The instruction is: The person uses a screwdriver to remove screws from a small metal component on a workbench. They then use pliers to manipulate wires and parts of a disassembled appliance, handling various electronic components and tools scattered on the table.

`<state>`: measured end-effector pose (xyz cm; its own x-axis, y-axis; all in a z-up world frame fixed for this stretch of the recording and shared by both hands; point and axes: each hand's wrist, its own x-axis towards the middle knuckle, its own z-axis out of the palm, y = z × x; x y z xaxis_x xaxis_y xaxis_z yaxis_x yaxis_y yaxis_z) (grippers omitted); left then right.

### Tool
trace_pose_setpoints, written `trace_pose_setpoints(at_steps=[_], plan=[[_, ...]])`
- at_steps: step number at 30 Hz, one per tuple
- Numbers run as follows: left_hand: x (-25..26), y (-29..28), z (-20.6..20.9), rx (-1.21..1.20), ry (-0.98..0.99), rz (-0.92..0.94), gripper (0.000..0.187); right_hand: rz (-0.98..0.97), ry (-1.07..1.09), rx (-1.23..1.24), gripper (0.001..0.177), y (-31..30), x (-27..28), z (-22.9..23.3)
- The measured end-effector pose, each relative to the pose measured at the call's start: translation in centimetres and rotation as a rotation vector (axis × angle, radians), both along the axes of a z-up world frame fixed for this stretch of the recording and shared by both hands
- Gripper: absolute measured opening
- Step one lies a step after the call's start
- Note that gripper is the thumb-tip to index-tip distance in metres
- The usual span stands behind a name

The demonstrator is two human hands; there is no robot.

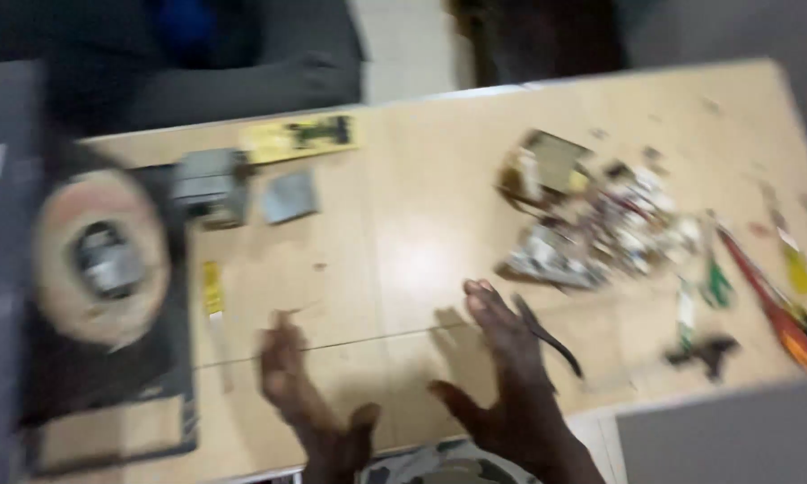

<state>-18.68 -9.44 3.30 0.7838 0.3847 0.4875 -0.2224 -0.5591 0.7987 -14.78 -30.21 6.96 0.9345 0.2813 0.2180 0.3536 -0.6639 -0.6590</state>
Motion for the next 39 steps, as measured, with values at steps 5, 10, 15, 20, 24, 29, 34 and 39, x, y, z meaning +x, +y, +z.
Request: trace_pose_setpoints(at_steps=[5, 10, 15, 20, 24, 29, 34, 39], plan=[[2.0, -0.3, -0.4, -0.194, 0.161, 0.128, 0.016, -0.017, 0.211, -0.308, 0.03, -3.5, -2.3, -0.7], [3.8, -3.5, -0.6, -0.965, 0.909, -0.203, 0.023, -0.523, 0.076, 0.02, 0.012, -8.9, -6.0, -1.1], [10.3, -12.3, -5.3, -0.357, 0.595, -0.571, 0.084, -0.88, 0.372, 0.125, 0.031, -15.5, -0.7, -5.4], [12.2, -17.9, -5.8, -0.699, 0.631, -0.417, 0.046, -0.725, 0.605, 0.578, 0.055, -14.8, 4.2, -6.5], [12.2, -17.1, -6.3, -0.686, 0.497, -0.421, 0.044, -0.535, 0.495, 0.894, 0.041, -16.3, 2.6, -8.6], [11.5, -18.2, -1.6, -0.623, 0.534, -0.33, 0.027, -0.54, 0.721, 0.76, 0.038, -17.1, 2.8, -8.7], [12.3, -20.7, 0.1, -0.766, 0.593, -0.338, 0.049, -0.509, 0.736, 0.771, 0.034, -18.1, 4.6, -9.8], [13.1, -22.1, -2.7, -0.803, 0.503, -0.334, 0.098, -0.478, 0.762, 0.81, 0.029, -18.0, 6.1, -8.4]])
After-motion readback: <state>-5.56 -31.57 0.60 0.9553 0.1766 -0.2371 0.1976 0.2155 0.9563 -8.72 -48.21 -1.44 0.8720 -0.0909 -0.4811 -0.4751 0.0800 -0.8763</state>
